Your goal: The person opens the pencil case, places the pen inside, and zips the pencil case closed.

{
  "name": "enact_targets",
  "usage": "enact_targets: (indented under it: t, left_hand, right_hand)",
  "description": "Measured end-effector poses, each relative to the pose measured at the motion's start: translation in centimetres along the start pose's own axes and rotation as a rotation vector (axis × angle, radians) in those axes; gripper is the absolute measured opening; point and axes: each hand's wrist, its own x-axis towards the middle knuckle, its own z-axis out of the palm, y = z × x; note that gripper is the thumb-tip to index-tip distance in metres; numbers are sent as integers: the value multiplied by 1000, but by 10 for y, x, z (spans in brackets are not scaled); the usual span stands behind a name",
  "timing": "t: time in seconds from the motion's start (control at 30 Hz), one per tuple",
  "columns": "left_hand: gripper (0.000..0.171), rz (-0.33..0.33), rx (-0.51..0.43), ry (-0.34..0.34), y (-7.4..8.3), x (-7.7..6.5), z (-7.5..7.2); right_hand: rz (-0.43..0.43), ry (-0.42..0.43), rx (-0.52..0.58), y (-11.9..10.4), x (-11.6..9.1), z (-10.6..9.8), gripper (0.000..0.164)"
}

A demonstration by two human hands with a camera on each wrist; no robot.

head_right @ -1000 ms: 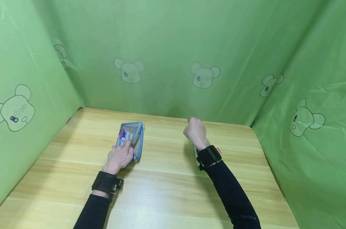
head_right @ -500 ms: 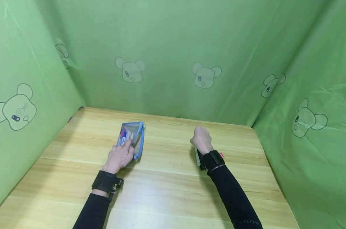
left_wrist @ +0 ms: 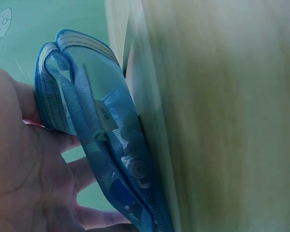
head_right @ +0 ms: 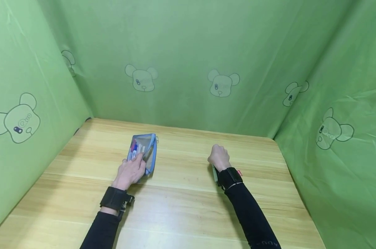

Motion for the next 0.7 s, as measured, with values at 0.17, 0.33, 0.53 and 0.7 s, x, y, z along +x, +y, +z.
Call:
enact_targets:
  t: [0.17,0.33,0.53,0.7]
  left_hand:
    - [48,-2,-1,1,-1,0,1]
    - [49,-13,-13,-3,-2,0,1]
    - [50,-20,-12,-17,-3,1,1]
    - [49,-26,-17,-24,-2,1,0]
  right_hand:
    - [-15,1,26,0,2,3,30]
    - [-3,-24,51,-2,3,6,28]
    - [-2,-30,63,-4,3,7,34]
    - [7,-43,74,-3,5,7,38]
